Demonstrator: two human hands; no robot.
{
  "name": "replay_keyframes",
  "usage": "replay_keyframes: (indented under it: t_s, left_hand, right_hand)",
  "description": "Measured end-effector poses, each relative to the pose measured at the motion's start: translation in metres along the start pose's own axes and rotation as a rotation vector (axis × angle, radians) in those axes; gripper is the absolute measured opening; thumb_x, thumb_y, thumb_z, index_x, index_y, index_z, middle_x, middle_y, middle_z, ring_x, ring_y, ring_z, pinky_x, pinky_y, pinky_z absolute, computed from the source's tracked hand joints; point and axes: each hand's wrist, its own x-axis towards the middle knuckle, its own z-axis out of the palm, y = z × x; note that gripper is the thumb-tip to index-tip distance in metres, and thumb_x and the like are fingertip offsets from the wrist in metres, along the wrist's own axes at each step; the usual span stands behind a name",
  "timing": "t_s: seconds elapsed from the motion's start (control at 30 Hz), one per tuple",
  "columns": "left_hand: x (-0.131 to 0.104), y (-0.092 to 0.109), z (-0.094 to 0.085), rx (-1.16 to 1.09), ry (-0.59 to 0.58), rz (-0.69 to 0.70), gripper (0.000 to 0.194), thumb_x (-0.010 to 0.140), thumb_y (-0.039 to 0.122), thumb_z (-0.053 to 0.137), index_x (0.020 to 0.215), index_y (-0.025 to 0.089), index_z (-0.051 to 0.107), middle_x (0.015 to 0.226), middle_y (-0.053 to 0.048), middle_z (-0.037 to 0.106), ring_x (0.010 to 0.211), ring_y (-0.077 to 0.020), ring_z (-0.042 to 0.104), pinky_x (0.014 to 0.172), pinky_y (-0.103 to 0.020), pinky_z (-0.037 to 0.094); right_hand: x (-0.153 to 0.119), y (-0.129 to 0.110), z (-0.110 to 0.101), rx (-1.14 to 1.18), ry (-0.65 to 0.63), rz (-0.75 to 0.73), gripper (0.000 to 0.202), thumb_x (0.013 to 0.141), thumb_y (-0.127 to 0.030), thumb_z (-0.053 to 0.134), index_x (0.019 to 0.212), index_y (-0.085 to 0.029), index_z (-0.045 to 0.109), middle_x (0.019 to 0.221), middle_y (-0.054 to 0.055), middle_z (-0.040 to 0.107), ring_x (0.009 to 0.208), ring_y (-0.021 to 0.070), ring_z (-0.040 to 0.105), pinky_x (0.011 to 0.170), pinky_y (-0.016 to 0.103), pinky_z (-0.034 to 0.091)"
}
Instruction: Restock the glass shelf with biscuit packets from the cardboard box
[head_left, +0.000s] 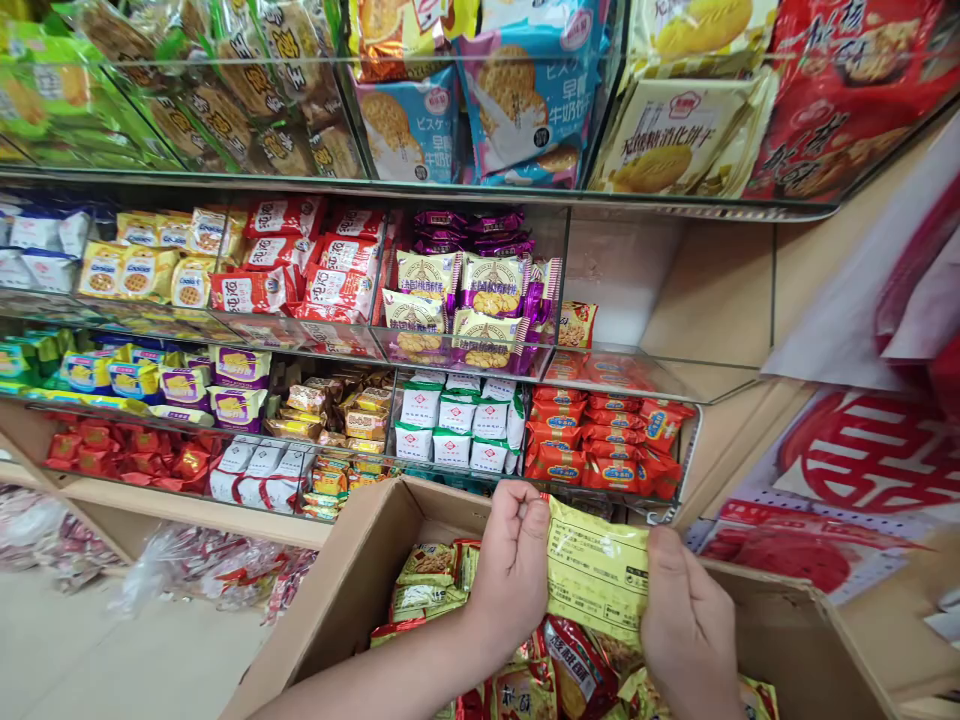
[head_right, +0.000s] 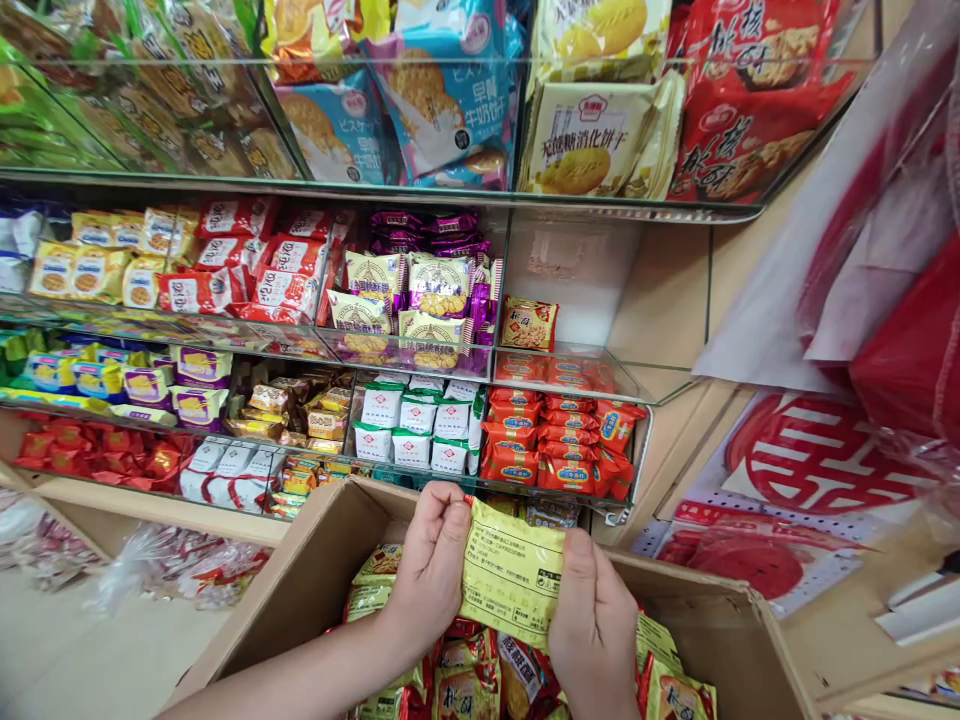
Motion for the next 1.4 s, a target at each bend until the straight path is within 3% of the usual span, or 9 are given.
replay_keyframes:
  t_s: [0.33,0.43,0.5,0.57,0.77,0.87,0.97,1.13,1.4]
  left_hand:
    - [0.006,0.001,-0.002,0.101,0.009,0.047,0.015,0.088,0.036,0.037,0.085,0.021,0.042,0.069,0.003,0.042,0.063,-0.0107,0.043,0.060,-0.022,0.038]
    - [0.007,0.014,-0.009,0.432,0.009,0.451,0.026,0.084,0.018,0.041,0.109,0.023,0.039,0.094,-0.005,0.051,0.088,-0.0165,0.050,0.078,-0.032,0.041]
    - [0.006,0.029,-0.012,0.724,-0.181,0.741,0.052,0.074,0.012,0.048,0.122,0.023,0.033,0.117,-0.010,0.046,0.111,-0.0243,0.042,0.093,-0.045,0.032]
    - [0.004,0.042,-0.013,0.996,-0.410,0.800,0.067,0.067,0.011,0.050,0.129,0.023,0.029,0.132,-0.011,0.038,0.123,-0.0309,0.028,0.098,-0.055,0.020]
    - [0.003,0.038,-0.016,1.017,-0.660,0.555,0.086,0.064,0.020,0.060,0.138,0.023,0.016,0.132,-0.013,0.040,0.123,-0.0360,0.027,0.097,-0.058,0.021]
    - [0.006,0.035,-0.018,0.713,-0.634,0.430,0.082,0.064,0.019,0.065,0.135,0.028,0.024,0.126,-0.012,0.044,0.117,-0.0313,0.037,0.097,-0.049,0.028]
    - [0.007,0.042,-0.016,0.223,-0.544,0.090,0.076,0.067,0.023,0.066,0.132,0.030,0.026,0.128,-0.009,0.043,0.114,-0.0260,0.043,0.096,-0.043,0.034]
    - [0.009,0.047,-0.014,-0.371,-0.558,-0.234,0.080,0.070,0.032,0.066,0.135,0.031,0.018,0.145,-0.004,0.020,0.125,-0.0232,0.033,0.102,-0.039,0.027]
    - [0.013,0.051,-0.016,-0.530,-0.403,-0.307,0.055,0.075,0.022,0.061,0.125,0.030,0.040,0.121,-0.003,0.054,0.111,-0.0181,0.049,0.096,-0.034,0.034]
  right_hand:
    - [0.009,0.008,0.000,-0.020,-0.005,-0.036,0.048,0.075,-0.060,0.043,0.072,-0.014,0.058,0.061,0.002,0.057,0.060,0.0143,0.050,0.055,0.022,0.040]
    - [0.017,0.011,-0.004,-0.047,-0.019,-0.046,0.050,0.074,-0.061,0.043,0.075,-0.013,0.059,0.063,0.003,0.058,0.062,0.0160,0.052,0.055,0.023,0.042]
    - [0.021,0.011,-0.006,-0.073,-0.039,-0.067,0.052,0.074,-0.062,0.041,0.076,-0.013,0.059,0.062,0.004,0.058,0.060,0.0166,0.052,0.053,0.024,0.043]
    - [0.022,0.007,-0.008,-0.125,-0.043,-0.139,0.051,0.076,-0.060,0.039,0.075,-0.014,0.059,0.064,0.004,0.059,0.061,0.0164,0.053,0.054,0.023,0.043]
    - [0.010,-0.010,-0.010,-0.212,-0.184,-0.329,0.045,0.077,-0.056,0.041,0.071,-0.016,0.062,0.062,0.003,0.061,0.058,0.0145,0.055,0.056,0.020,0.044]
    - [0.007,-0.017,-0.013,-0.071,-0.330,-0.176,0.045,0.078,-0.055,0.041,0.083,-0.016,0.063,0.080,0.007,0.065,0.069,0.0174,0.060,0.062,0.022,0.047]
    - [0.007,-0.020,-0.016,0.102,-0.521,-0.101,0.048,0.072,-0.056,0.052,0.101,-0.019,0.059,0.106,0.010,0.060,0.091,0.0212,0.059,0.075,0.026,0.048]
    - [0.002,-0.018,-0.009,0.192,-0.712,-0.058,0.085,0.061,-0.042,0.069,0.133,-0.027,0.025,0.136,0.010,0.035,0.106,0.0214,0.052,0.087,0.033,0.044]
    - [0.017,-0.011,-0.011,-0.242,-0.448,-0.404,0.066,0.072,-0.028,0.056,0.132,-0.024,0.029,0.135,0.010,0.030,0.121,0.0241,0.037,0.093,0.040,0.041]
